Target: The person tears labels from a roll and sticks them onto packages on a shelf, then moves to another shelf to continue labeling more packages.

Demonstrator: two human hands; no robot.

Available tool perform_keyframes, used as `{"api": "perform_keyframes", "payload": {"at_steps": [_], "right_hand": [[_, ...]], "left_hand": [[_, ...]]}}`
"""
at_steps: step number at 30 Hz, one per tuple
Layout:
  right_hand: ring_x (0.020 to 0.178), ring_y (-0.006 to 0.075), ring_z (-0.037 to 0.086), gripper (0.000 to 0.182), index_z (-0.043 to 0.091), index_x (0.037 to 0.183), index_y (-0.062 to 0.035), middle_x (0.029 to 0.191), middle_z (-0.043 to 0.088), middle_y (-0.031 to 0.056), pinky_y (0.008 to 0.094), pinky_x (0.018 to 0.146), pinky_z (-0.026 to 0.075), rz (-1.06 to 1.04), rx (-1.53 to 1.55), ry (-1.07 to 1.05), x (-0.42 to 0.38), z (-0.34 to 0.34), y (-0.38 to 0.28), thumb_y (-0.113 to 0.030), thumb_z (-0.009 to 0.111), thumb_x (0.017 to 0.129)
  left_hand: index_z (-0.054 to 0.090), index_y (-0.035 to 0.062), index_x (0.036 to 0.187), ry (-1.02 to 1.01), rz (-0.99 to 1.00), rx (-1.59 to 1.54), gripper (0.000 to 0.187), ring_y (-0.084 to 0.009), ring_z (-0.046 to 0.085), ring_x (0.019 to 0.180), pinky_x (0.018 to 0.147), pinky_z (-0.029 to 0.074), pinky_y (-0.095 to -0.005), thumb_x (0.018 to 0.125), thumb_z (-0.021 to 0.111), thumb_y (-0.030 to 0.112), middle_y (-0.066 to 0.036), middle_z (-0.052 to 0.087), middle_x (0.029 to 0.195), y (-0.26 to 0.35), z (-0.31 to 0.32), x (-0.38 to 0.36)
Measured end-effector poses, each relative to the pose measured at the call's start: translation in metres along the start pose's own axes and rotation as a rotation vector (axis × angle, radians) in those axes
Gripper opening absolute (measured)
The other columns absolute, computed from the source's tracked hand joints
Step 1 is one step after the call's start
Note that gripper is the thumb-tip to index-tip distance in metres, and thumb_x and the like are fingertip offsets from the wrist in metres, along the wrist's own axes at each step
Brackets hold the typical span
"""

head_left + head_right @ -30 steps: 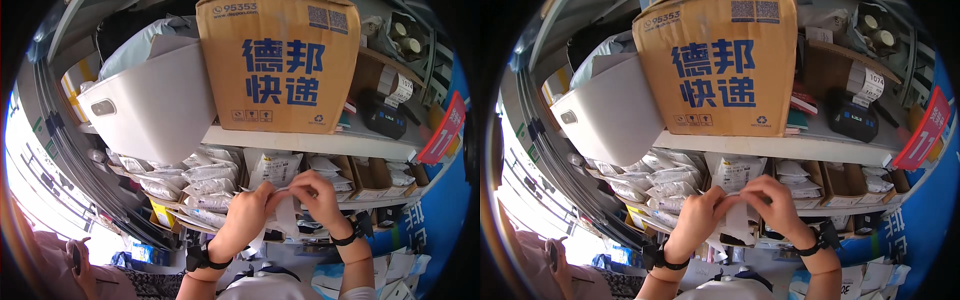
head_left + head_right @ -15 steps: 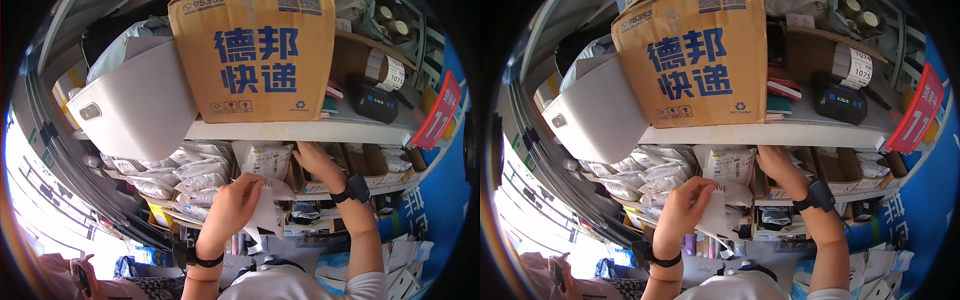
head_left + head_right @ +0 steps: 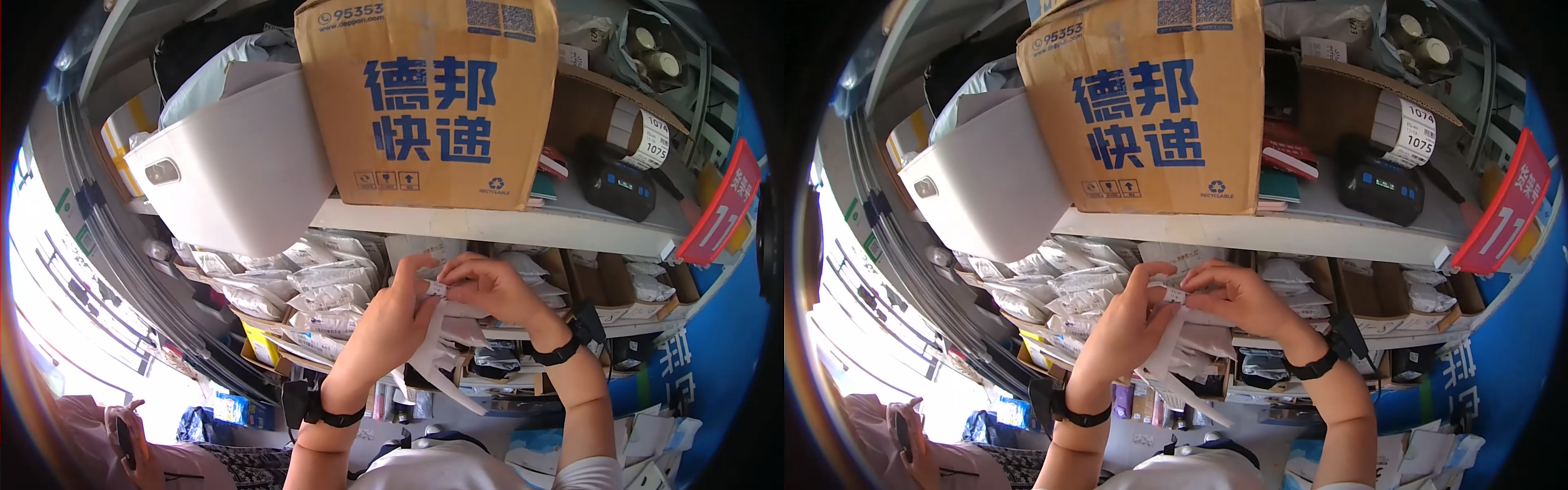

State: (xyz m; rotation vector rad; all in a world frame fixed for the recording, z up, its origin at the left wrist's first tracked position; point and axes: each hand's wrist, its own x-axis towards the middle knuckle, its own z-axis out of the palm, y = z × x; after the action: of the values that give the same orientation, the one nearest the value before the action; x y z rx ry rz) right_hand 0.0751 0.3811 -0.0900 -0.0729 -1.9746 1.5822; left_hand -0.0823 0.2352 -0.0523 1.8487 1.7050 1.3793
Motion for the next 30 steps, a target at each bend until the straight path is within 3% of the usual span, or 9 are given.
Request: {"api": "perform_keyframes", "payload": {"at_steps": [6, 10, 12, 15, 18, 21, 25, 28, 30], "right_hand": [[0.101, 0.0138, 0.062, 0.015, 0.065, 0.109, 0.0016, 0.106, 0.062, 0.0056, 0.0264, 0.089, 0.051, 0.016, -0.030, 0.068, 0.000, 0.015, 0.003, -0.003, 0.066, 0.094], [0.096, 0.0105, 0.064, 0.019, 0.062, 0.110, 0.0008, 0.104, 0.065, 0.0057, 0.0256, 0.085, 0.052, 0.213, 0.028, 0.207, 0.012, 0.002, 0.011, -0.014, 0.065, 0.098], [0.098, 0.0175, 0.065, 0.025, 0.063, 0.113, 0.0004, 0.109, 0.066, 0.0111, 0.0312, 0.086, 0.052, 0.288, 0.033, 0.284, 0.025, -0.019, 0.023, -0.018, 0.065, 0.097], [0.115, 0.0350, 0.057, 0.045, 0.057, 0.128, -0.0003, 0.124, 0.061, 0.0186, 0.0416, 0.096, 0.046, -0.219, -0.995, 0.318, 0.046, -0.040, 0.041, -0.023, 0.071, 0.092], [0.116, 0.0346, 0.057, 0.044, 0.057, 0.128, -0.0003, 0.124, 0.061, 0.0183, 0.0413, 0.097, 0.045, -0.312, -1.268, 0.338, 0.063, -0.043, 0.059, -0.024, 0.070, 0.093], [0.116, 0.0341, 0.057, 0.044, 0.057, 0.127, -0.0002, 0.124, 0.061, 0.0180, 0.0409, 0.098, 0.045, -0.341, -1.363, 0.324, 0.067, -0.046, 0.059, -0.026, 0.069, 0.093], [0.116, 0.0337, 0.056, 0.044, 0.057, 0.127, -0.0002, 0.125, 0.061, 0.0177, 0.0405, 0.098, 0.044, -0.322, -1.301, 0.237, 0.057, -0.043, 0.040, -0.027, 0.069, 0.094], [0.112, 0.0305, 0.058, 0.040, 0.058, 0.126, -0.0016, 0.121, 0.062, 0.0165, 0.0383, 0.097, 0.045, -0.212, -0.845, 0.098, 0.044, -0.030, 0.004, -0.028, 0.064, 0.097], [0.111, 0.0258, 0.058, 0.036, 0.058, 0.127, -0.0031, 0.119, 0.062, 0.0151, 0.0368, 0.097, 0.045, 0.479, -0.360, -0.185, 0.038, -0.028, -0.007, -0.027, 0.059, 0.101]], "left_hand": [[0.061, -0.0032, 0.102, 0.098, -0.088, 0.047, 0.019, -0.0279, 0.068, 0.064, 0.060, 0.051, -0.0328, 0.094, 0.066, 0.013, -0.018, 0.068, 0.075, -0.006, 0.001, -0.007], [0.065, -0.0059, 0.088, 0.101, -0.209, 0.197, 0.034, -0.0234, 0.068, 0.060, 0.059, 0.052, -0.0315, 0.098, 0.063, 0.027, -0.017, 0.068, 0.067, 0.006, 0.001, -0.007], [0.066, -0.0057, 0.088, 0.110, -0.280, 0.042, 0.037, -0.0193, 0.066, 0.059, 0.057, 0.050, -0.0300, 0.099, 0.061, 0.029, -0.014, 0.068, 0.067, 0.012, -0.003, -0.010], [0.067, -0.0051, 0.088, 0.120, -0.374, -0.165, 0.041, -0.0119, 0.062, 0.059, 0.055, 0.047, -0.0268, 0.101, 0.058, 0.033, -0.009, 0.067, 0.066, 0.010, -0.006, -0.013], [0.067, -0.0045, 0.097, 0.123, -0.330, -0.177, 0.031, -0.0069, 0.058, 0.060, 0.059, 0.048, -0.0229, 0.102, 0.058, 0.024, -0.007, 0.063, 0.063, 0.000, -0.009, -0.016], [0.063, -0.0026, 0.113, 0.228, -0.224, -0.399, 0.018, -0.0066, 0.061, 0.075, 0.067, 0.051, -0.0229, 0.095, 0.063, 0.002, -0.008, 0.070, 0.085, -0.006, -0.016, -0.021], [0.055, 0.0045, 0.127, 0.214, -0.104, -0.243, 0.035, -0.0105, 0.063, 0.075, 0.068, 0.051, -0.0261, 0.093, 0.062, -0.001, -0.009, 0.069, 0.088, 0.000, -0.032, -0.024], [0.052, 0.0039, 0.131, 0.142, -0.129, -0.130, 0.041, -0.0076, 0.060, 0.075, 0.068, 0.049, -0.0232, 0.092, 0.061, -0.006, -0.002, 0.064, 0.081, 0.003, -0.032, -0.021], [0.052, 0.0031, 0.130, 0.148, -0.109, -0.141, 0.039, -0.0097, 0.058, 0.070, 0.065, 0.049, -0.0258, 0.092, 0.061, -0.004, -0.005, 0.062, 0.080, 0.002, -0.023, -0.016]]}}
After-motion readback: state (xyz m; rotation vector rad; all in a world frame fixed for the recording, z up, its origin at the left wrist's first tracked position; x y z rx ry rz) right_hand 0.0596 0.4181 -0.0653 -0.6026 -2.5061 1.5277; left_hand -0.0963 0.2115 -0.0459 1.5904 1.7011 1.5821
